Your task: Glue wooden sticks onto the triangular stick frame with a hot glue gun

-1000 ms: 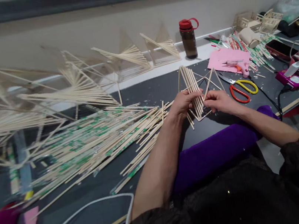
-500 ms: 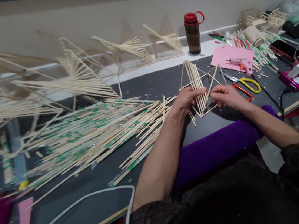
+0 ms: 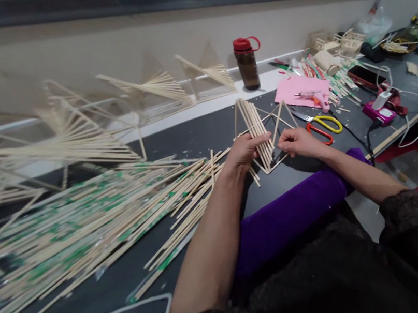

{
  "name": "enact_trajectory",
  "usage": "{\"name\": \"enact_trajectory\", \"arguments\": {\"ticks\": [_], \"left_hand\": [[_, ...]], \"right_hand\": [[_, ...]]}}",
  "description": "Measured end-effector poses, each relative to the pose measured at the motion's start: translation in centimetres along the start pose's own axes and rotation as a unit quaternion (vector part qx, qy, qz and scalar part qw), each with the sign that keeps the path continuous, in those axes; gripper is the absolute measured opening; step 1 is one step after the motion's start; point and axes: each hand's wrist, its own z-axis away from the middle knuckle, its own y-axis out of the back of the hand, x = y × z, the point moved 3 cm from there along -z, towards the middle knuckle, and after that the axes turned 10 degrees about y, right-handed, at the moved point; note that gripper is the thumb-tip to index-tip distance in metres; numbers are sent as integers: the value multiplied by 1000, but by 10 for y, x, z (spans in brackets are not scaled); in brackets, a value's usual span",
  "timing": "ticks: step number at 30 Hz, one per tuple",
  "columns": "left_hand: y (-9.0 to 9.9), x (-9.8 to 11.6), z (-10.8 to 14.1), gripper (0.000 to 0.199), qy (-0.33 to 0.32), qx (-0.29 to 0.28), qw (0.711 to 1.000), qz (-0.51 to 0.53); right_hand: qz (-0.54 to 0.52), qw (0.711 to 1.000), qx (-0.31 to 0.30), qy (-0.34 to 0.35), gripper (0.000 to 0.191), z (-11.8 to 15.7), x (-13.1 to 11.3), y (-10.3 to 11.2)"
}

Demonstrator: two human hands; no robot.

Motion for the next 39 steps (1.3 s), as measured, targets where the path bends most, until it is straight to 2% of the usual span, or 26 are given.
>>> {"name": "enact_trajectory", "arguments": {"ticks": [5,11,15,18,21,23,25,27,29,33,39], "left_hand": [[-1,3,3,33,7,11,1000,6],[-2,3,4,34,2,11,1000,4],[0,3,3,35,-3,17,1000,-3],[0,3,3,36,-2,15,1000,-1],[-1,4,4,35,-6,11,1000,-1],[-2,5,5,34,-8,12,1000,-1],[-2,5,6,33,-8,13,1000,-2],[-2,5,7,32,-10,15,1000,-7],[-2,5,7,33,-11,17,1000,-12],[1,3,6,37,-3,19,1000,-17],[4,1,4,34,4,28,999,-23]], "right_hand": [[30,999,-24,35,19,13,-6,13],[108,993,-43,14,21,42,-9,23],[181,983,26,-15,33,47,-4,43],[227,966,120,-44,41,38,3,75],[305,923,223,-71,32,23,12,113],[382,881,259,-105,23,12,20,134],[444,843,249,-174,30,0,30,148],[475,821,213,-236,40,-12,40,156],[480,815,182,-269,40,-23,47,158],[469,815,172,-295,35,-36,57,160],[456,814,199,-300,53,-38,66,161]]}}
